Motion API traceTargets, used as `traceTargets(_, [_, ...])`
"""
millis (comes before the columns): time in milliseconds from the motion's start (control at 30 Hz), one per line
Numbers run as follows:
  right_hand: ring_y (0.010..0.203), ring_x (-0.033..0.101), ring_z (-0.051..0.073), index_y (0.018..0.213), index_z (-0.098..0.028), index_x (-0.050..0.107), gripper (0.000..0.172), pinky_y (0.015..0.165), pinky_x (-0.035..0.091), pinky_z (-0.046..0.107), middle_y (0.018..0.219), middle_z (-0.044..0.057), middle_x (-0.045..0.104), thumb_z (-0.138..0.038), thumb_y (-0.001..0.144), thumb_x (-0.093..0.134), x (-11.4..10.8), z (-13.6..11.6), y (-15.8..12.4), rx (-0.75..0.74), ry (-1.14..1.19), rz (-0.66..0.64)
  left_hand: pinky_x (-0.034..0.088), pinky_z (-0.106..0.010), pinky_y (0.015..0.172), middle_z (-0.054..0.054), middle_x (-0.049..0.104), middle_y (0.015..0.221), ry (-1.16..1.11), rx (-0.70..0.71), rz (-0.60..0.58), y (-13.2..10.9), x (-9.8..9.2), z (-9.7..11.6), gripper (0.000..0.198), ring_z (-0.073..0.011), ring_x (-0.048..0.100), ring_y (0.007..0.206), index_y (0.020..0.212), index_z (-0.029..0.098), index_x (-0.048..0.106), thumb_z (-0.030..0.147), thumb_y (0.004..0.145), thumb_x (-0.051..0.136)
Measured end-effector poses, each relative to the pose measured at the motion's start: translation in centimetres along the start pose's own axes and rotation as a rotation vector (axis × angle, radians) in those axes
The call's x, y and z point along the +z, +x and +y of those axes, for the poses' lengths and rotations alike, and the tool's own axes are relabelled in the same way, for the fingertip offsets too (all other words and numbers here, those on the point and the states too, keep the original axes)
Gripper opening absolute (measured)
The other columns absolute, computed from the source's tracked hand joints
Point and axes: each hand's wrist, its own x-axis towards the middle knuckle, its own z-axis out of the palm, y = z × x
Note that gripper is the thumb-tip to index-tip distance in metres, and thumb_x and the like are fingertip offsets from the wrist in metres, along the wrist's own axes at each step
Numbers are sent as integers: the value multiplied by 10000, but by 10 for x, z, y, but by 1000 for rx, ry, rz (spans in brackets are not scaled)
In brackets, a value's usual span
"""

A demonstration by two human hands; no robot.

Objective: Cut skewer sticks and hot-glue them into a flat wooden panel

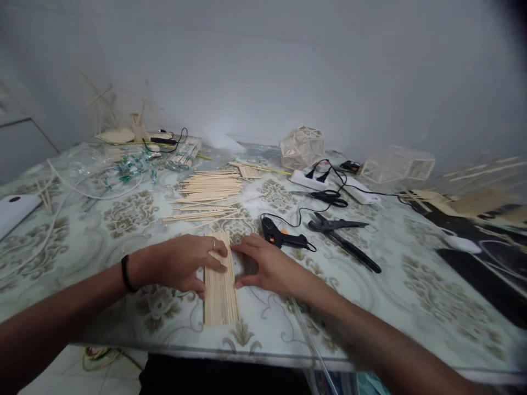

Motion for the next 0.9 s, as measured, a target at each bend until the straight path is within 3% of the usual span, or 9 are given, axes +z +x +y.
traceTargets(67, [1219,560,344,1358,-162,645,791,1056,480,512,1234,157,640,-476,696,944,2,2,0,-14,26,40,517,-411,1059,-118,637,1394,-45,-12,16,-1,0,1,485,-299,658,1227,1299,279,719,423,849,827])
traceTargets(133, [1306,509,357,1447,-205,578,919,1122,435,551,1366,164,591,-459,655,970,6,6,0,-20,69,84,515,-410,1065,-122,637,1387,-86,-51,16,0,0,2,455,-298,656,1229,1260,263,740,434,849,832])
traceTargets(233, [1403,435,367,1623,-264,345,1197,1176,373,594,1520,167,511,-430,627,988,11,11,0,-17,132,115,519,-414,1058,-126,635,1347,-121,-102,36,2,1,2,413,-290,656,1209,1196,222,752,443,855,827])
traceTargets(333, [1417,412,355,1686,-283,131,1346,1186,358,597,1581,167,467,-395,649,982,13,14,-1,-6,180,100,519,-438,1061,-150,599,1343,-100,-152,143,4,6,0,538,-302,623,1236,1231,179,692,474,813,858])
traceTargets(600, [1438,389,344,1692,-316,68,1359,1211,323,595,1589,155,438,-383,676,968,11,15,0,-8,231,59,478,-547,1082,-192,605,1356,54,-274,206,6,14,-6,734,-388,543,1303,1203,172,679,636,678,898])
traceTargets(900, [1424,383,362,1693,-296,82,1352,1208,328,597,1598,174,401,-426,675,963,7,17,3,-30,206,28,493,-478,1058,-146,638,1349,41,-268,183,8,15,-11,728,-350,581,1265,1214,210,668,655,682,887])
